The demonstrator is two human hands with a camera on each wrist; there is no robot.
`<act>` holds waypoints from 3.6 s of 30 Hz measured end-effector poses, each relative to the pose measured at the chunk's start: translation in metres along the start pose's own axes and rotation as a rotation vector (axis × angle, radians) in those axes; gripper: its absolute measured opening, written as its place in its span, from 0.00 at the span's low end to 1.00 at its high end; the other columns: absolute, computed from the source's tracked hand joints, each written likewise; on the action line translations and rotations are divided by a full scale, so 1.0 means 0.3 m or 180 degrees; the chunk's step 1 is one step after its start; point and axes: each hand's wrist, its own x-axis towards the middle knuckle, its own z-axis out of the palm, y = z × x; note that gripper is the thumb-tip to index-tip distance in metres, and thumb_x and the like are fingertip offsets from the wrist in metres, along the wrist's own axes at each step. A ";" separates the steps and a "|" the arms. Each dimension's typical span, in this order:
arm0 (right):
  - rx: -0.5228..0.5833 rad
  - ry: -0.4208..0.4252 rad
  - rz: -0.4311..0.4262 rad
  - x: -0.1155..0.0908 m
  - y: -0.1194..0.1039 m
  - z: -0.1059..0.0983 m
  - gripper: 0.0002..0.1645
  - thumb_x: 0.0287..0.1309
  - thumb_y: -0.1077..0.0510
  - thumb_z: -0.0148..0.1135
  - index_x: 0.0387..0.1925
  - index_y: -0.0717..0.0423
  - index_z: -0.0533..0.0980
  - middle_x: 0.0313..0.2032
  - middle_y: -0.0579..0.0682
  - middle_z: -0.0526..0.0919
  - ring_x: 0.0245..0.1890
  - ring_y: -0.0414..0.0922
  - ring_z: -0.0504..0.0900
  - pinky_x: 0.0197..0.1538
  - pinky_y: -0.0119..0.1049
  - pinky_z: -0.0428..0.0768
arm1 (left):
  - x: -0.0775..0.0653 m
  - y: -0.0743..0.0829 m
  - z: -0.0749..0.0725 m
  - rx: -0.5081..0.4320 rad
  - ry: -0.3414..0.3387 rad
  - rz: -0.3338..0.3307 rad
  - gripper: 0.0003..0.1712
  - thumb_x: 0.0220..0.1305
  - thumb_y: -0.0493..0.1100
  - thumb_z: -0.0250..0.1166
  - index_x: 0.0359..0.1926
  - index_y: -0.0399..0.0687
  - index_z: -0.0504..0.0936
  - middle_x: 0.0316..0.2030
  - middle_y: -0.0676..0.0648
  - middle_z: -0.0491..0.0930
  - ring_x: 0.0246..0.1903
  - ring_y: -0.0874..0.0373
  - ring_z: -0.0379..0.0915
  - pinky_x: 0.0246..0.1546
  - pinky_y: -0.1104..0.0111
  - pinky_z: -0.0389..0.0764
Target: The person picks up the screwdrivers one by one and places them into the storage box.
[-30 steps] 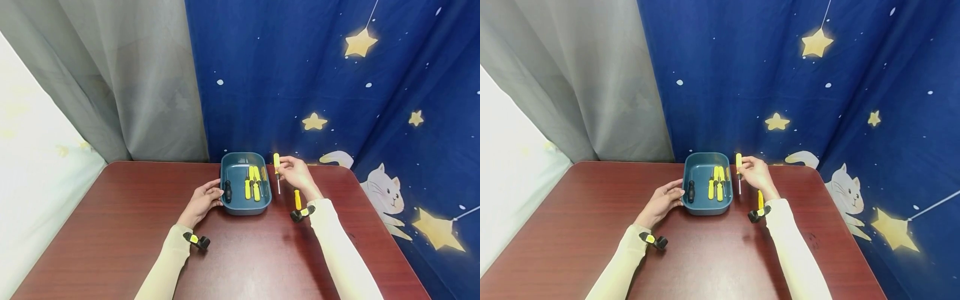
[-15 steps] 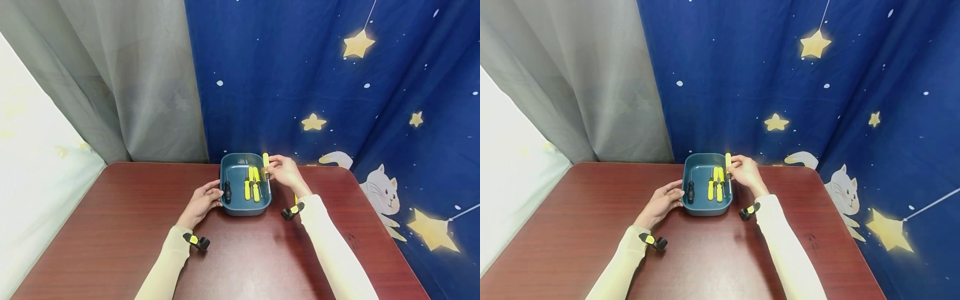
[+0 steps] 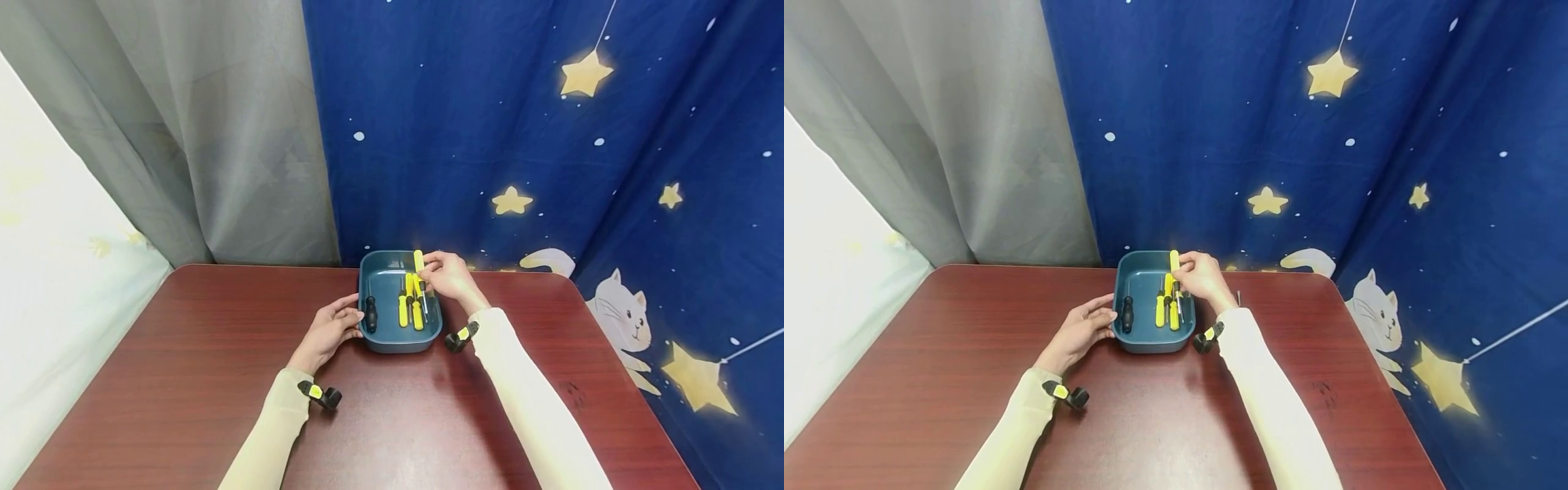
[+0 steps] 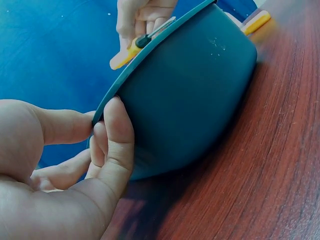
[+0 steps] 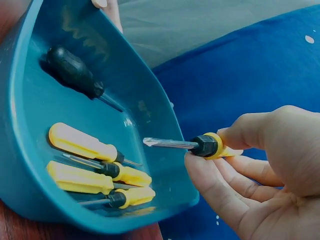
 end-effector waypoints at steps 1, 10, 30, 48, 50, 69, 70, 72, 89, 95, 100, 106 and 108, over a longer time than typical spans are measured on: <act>-0.0030 -0.0011 0.0004 0.004 -0.004 0.006 0.24 0.62 0.60 0.66 0.59 0.61 0.77 0.42 0.57 0.88 0.36 0.56 0.90 0.45 0.47 0.89 | -0.001 0.000 -0.001 0.0001 -0.0002 0.0008 0.35 0.71 0.30 0.60 0.76 0.38 0.62 0.40 0.44 0.80 0.29 0.60 0.78 0.33 0.71 0.84; -0.0015 -0.0123 0.0034 0.038 -0.033 0.063 0.22 0.61 0.63 0.67 0.57 0.62 0.78 0.42 0.57 0.87 0.37 0.55 0.91 0.45 0.47 0.89 | -0.010 0.003 0.004 -0.0023 0.0000 -0.0009 0.34 0.71 0.30 0.60 0.76 0.39 0.63 0.41 0.44 0.80 0.29 0.60 0.79 0.33 0.71 0.84; -0.0314 -0.0317 0.0067 0.108 -0.065 0.168 0.21 0.63 0.61 0.67 0.56 0.64 0.79 0.42 0.58 0.89 0.31 0.46 0.90 0.43 0.41 0.89 | -0.011 0.004 0.000 0.0054 -0.0016 -0.0014 0.34 0.72 0.32 0.61 0.75 0.40 0.64 0.42 0.43 0.80 0.30 0.60 0.79 0.34 0.71 0.85; -0.0436 -0.0455 0.0245 0.160 -0.052 0.232 0.20 0.63 0.61 0.68 0.54 0.66 0.80 0.43 0.61 0.88 0.26 0.46 0.90 0.43 0.43 0.89 | -0.002 -0.002 -0.010 0.0078 -0.0029 -0.0010 0.33 0.72 0.32 0.61 0.74 0.40 0.65 0.43 0.41 0.80 0.31 0.59 0.80 0.34 0.71 0.85; -0.0445 -0.0455 0.0298 0.170 -0.042 0.241 0.17 0.62 0.61 0.68 0.51 0.64 0.82 0.39 0.59 0.89 0.24 0.44 0.88 0.41 0.42 0.90 | -0.002 -0.005 -0.006 0.0071 -0.0027 -0.0005 0.33 0.71 0.32 0.61 0.74 0.40 0.65 0.43 0.41 0.80 0.31 0.59 0.80 0.34 0.71 0.86; -0.0889 -0.0471 0.0346 0.197 -0.066 0.318 0.27 0.62 0.61 0.67 0.09 0.49 0.69 0.13 0.46 0.77 0.27 0.48 0.91 0.35 0.37 0.89 | -0.001 -0.001 -0.011 0.0097 0.0015 -0.0009 0.32 0.72 0.31 0.61 0.74 0.41 0.66 0.43 0.41 0.79 0.29 0.59 0.78 0.33 0.71 0.84; -0.0909 -0.0477 0.0350 0.200 -0.067 0.322 0.28 0.62 0.61 0.67 0.08 0.49 0.69 0.13 0.46 0.76 0.27 0.48 0.91 0.35 0.37 0.89 | -0.002 0.001 -0.010 0.0097 0.0017 -0.0009 0.33 0.71 0.31 0.61 0.75 0.41 0.65 0.43 0.41 0.79 0.29 0.59 0.78 0.33 0.71 0.84; -0.0947 -0.0484 0.0364 0.207 -0.069 0.332 0.28 0.61 0.62 0.67 0.07 0.49 0.68 0.12 0.46 0.75 0.26 0.48 0.91 0.34 0.37 0.89 | -0.005 0.003 -0.008 0.0106 0.0016 -0.0008 0.33 0.71 0.31 0.61 0.75 0.40 0.65 0.43 0.41 0.79 0.28 0.60 0.78 0.33 0.71 0.84; -0.1005 -0.0370 0.0495 0.198 -0.074 0.371 0.07 0.62 0.63 0.67 0.28 0.62 0.82 0.24 0.54 0.83 0.23 0.46 0.89 0.36 0.38 0.89 | -0.007 0.003 -0.008 0.0107 -0.0033 0.0041 0.34 0.71 0.31 0.60 0.76 0.39 0.63 0.43 0.42 0.80 0.28 0.60 0.78 0.32 0.72 0.84; -0.1027 -0.0368 0.0504 0.194 -0.075 0.373 0.07 0.63 0.62 0.66 0.30 0.62 0.81 0.25 0.54 0.82 0.26 0.48 0.90 0.36 0.38 0.88 | -0.006 -0.001 -0.011 0.0113 -0.0033 0.0046 0.34 0.71 0.31 0.61 0.76 0.39 0.63 0.43 0.42 0.80 0.28 0.60 0.78 0.32 0.72 0.84; -0.1004 -0.0352 0.0497 0.190 -0.078 0.370 0.12 0.62 0.61 0.67 0.24 0.58 0.78 0.24 0.53 0.81 0.26 0.48 0.91 0.34 0.37 0.88 | -0.006 -0.001 -0.011 0.0102 -0.0029 0.0037 0.34 0.71 0.31 0.61 0.76 0.39 0.63 0.44 0.41 0.80 0.28 0.60 0.78 0.32 0.72 0.84; -0.0972 -0.0418 0.0472 0.183 -0.082 0.363 0.16 0.65 0.57 0.68 0.21 0.57 0.78 0.23 0.52 0.80 0.27 0.50 0.91 0.36 0.40 0.89 | -0.009 0.000 -0.009 0.0101 -0.0021 0.0028 0.34 0.71 0.31 0.61 0.75 0.39 0.64 0.44 0.41 0.80 0.28 0.60 0.78 0.32 0.72 0.84; -0.1002 -0.0448 0.0457 0.183 -0.083 0.360 0.18 0.65 0.55 0.69 0.20 0.56 0.79 0.22 0.51 0.81 0.27 0.49 0.90 0.34 0.39 0.89 | -0.009 0.000 -0.009 0.0106 -0.0018 0.0019 0.34 0.71 0.31 0.61 0.75 0.40 0.64 0.44 0.41 0.80 0.28 0.60 0.78 0.32 0.71 0.84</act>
